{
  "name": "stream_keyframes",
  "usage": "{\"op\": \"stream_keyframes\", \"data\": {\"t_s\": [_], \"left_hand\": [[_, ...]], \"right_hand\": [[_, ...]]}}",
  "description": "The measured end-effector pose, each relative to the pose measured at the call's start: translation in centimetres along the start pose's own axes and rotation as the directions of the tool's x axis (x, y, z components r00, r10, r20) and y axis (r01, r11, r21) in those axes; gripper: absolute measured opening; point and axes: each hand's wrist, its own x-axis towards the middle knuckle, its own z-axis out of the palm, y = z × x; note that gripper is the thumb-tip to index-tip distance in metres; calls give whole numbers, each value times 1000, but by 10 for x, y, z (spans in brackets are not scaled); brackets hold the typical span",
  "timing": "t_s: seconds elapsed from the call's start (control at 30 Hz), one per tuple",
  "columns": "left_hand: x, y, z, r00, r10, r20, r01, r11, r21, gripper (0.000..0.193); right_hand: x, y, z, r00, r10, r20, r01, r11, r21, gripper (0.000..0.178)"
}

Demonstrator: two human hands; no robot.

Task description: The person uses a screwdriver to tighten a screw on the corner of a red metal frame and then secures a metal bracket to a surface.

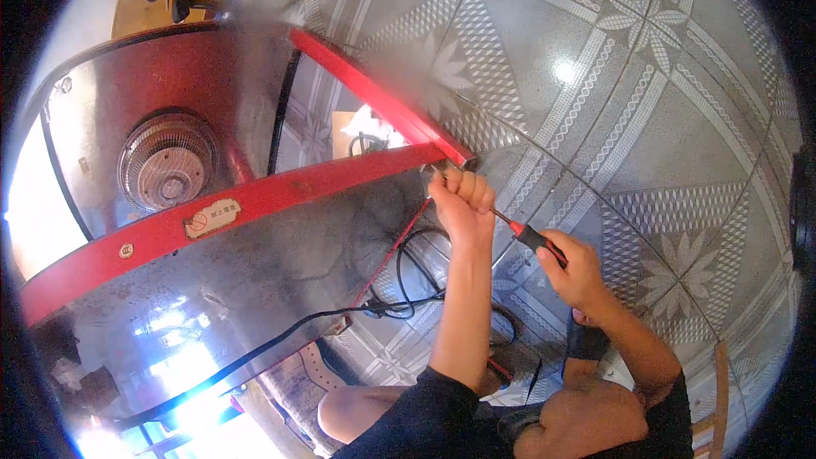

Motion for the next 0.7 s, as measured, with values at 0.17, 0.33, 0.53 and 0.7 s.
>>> {"op": "stream_keyframes", "data": {"t_s": [0.17,0.33,0.53,0.7], "left_hand": [[-26,-29,-32,1000,-25,16,25,999,34,30],[-47,-43,-82,967,-64,-246,105,982,156,32],[-65,-59,-104,964,98,-249,48,852,522,31],[-73,-56,-143,988,78,-134,85,451,889,31]], "right_hand": [[-36,26,-5,995,98,31,-95,992,-82,23],[-68,47,-17,962,249,116,-221,953,-209,24],[-98,72,-44,946,322,-43,-325,933,-156,26],[-85,65,-38,928,370,-51,-373,924,-86,26]]}}
